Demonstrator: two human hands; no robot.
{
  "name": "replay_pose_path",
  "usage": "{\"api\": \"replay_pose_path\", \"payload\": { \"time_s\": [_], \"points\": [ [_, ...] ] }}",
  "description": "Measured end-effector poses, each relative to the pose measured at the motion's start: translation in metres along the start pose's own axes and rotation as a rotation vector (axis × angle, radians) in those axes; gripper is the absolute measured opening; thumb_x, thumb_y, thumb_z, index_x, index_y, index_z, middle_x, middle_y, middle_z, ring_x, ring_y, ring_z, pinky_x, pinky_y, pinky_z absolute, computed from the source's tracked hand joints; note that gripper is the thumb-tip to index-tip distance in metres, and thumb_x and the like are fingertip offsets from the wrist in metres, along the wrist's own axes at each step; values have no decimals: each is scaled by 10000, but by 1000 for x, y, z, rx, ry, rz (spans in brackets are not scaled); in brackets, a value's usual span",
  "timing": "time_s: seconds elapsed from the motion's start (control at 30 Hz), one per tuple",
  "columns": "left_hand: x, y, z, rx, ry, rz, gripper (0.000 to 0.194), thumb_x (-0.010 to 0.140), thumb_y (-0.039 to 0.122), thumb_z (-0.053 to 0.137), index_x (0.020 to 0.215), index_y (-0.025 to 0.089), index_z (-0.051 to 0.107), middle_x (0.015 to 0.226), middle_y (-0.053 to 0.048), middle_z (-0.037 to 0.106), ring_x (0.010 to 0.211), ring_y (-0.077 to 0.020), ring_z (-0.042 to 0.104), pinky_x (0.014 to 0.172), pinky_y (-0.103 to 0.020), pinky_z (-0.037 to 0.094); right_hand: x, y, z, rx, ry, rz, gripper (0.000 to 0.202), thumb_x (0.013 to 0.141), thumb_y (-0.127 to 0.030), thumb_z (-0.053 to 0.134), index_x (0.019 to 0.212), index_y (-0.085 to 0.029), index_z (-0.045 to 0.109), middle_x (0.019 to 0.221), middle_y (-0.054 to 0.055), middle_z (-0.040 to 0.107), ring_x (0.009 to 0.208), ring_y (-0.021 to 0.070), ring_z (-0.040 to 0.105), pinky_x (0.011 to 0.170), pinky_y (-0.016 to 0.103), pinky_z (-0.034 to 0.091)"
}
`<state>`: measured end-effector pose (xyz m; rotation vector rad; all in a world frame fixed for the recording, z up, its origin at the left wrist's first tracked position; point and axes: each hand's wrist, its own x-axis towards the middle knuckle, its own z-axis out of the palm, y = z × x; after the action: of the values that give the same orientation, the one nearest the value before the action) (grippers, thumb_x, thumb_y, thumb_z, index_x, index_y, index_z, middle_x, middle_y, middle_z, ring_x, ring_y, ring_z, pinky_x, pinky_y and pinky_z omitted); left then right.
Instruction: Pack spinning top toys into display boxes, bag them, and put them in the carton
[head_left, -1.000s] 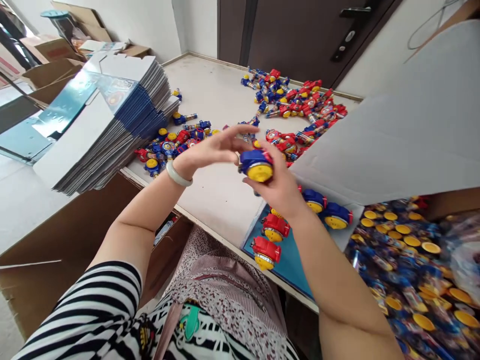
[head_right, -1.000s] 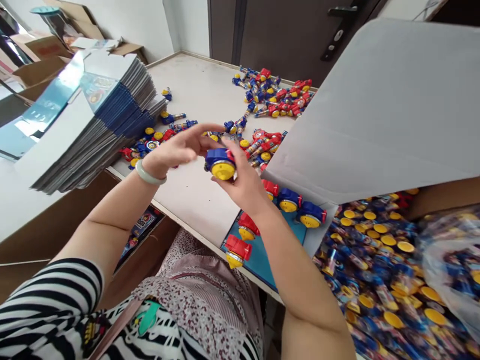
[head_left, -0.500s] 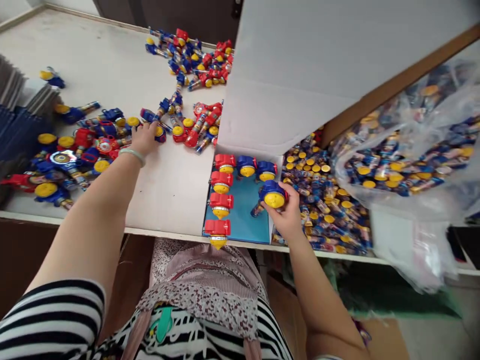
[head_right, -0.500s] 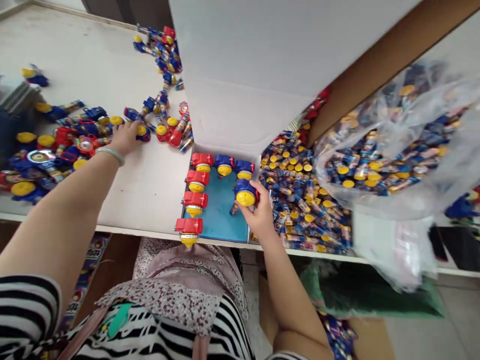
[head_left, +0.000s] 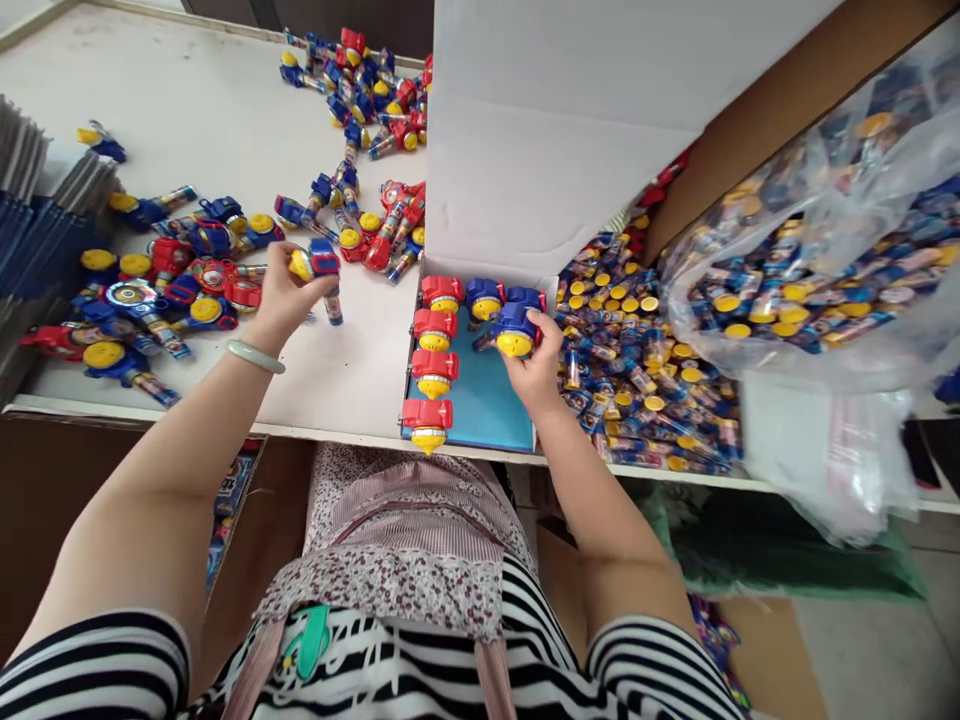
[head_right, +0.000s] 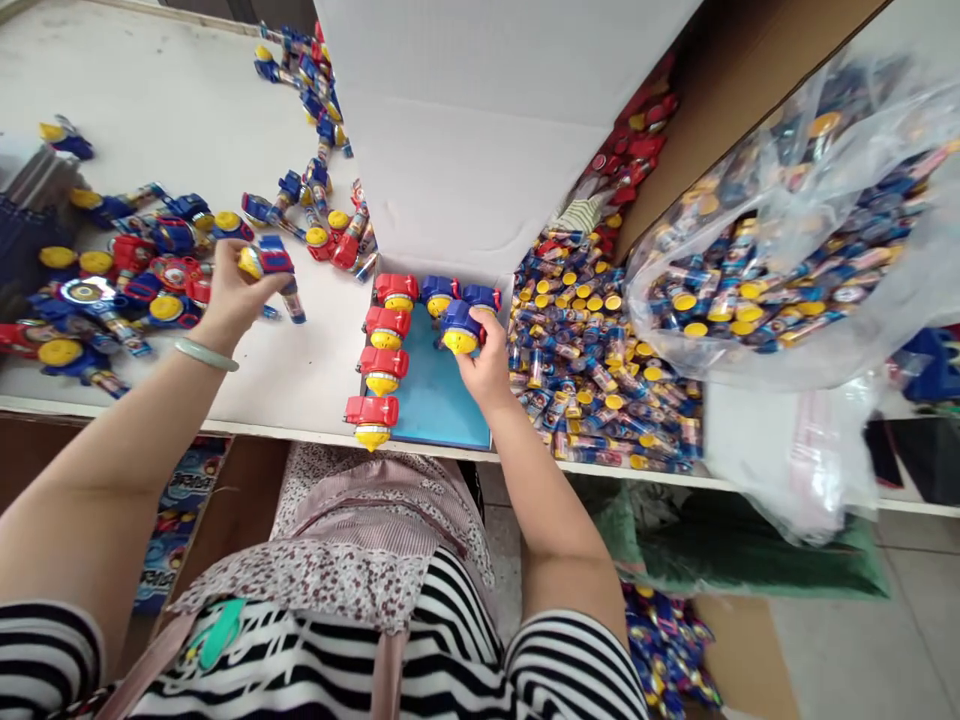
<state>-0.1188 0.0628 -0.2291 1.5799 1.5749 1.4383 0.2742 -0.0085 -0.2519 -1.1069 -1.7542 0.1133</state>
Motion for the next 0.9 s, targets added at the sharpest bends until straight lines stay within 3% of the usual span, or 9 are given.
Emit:
{"api": "replay_pose_path", "payload": {
  "time_s": [0.1, 0.27, 0.43, 0.57, 0.8, 0.9],
  "points": [
    [-12, 16, 2, -360, 41, 4, 585, 684, 416, 831, 1039, 238, 402, 902, 46, 582, 768, -108, 599, 829, -354, 592, 2, -1, 5, 7, -36, -59, 502, 906, -354, 596, 1348, -228, 393, 1269, 138, 594, 1203, 264, 632, 1045, 460, 549],
    [-27, 44, 11, -580, 2, 63, 648, 628, 466, 891, 998, 260, 400, 904, 55, 588, 706, -99, 592, 708, -340, 638, 4, -4, 5, 25, -109, -30, 566, 898, -449, 606, 1366, -215, 390, 1312, 144, 575, 1247, 279, 602, 1089, 473, 515],
    [-33, 61, 16, -590, -22, 123, 649, 628, 495, 887, 1003, 279, 403, 952, 59, 572, 730, -94, 538, 794, -372, 644, 2, -8, 6, 2, -148, 69, 530, 923, -502, 523, 1354, -216, 406, 1327, 161, 569, 1301, 304, 564, 1148, 513, 458],
    [-36, 70, 16, -560, -40, 117, 617, 647, 503, 863, 1001, 295, 403, 963, 42, 561, 745, -118, 540, 778, -383, 639, 7, -16, -2, 4, -249, 162, 539, 889, -475, 573, 1351, -237, 432, 1370, 145, 554, 1363, 330, 509, 1206, 536, 381],
    [-40, 82, 22, -564, -46, 146, 667, 643, 584, 854, 1017, 293, 385, 970, 31, 560, 780, -131, 591, 857, -417, 632, 7, -21, 7, 122, -446, 179, 512, 893, -282, 552, 1388, -226, 433, 1426, 118, 560, 1344, 273, 547, 1160, 471, 446],
    [-42, 95, 22, -497, -42, 172, 654, 686, 659, 796, 1034, 290, 384, 1000, 13, 563, 848, -166, 647, 848, -426, 624, 8, -30, -3, 107, -505, 193, 582, 889, -218, 559, 1451, -223, 410, 1459, 118, 542, 1349, 281, 546, 1143, 492, 465]
  ]
}}
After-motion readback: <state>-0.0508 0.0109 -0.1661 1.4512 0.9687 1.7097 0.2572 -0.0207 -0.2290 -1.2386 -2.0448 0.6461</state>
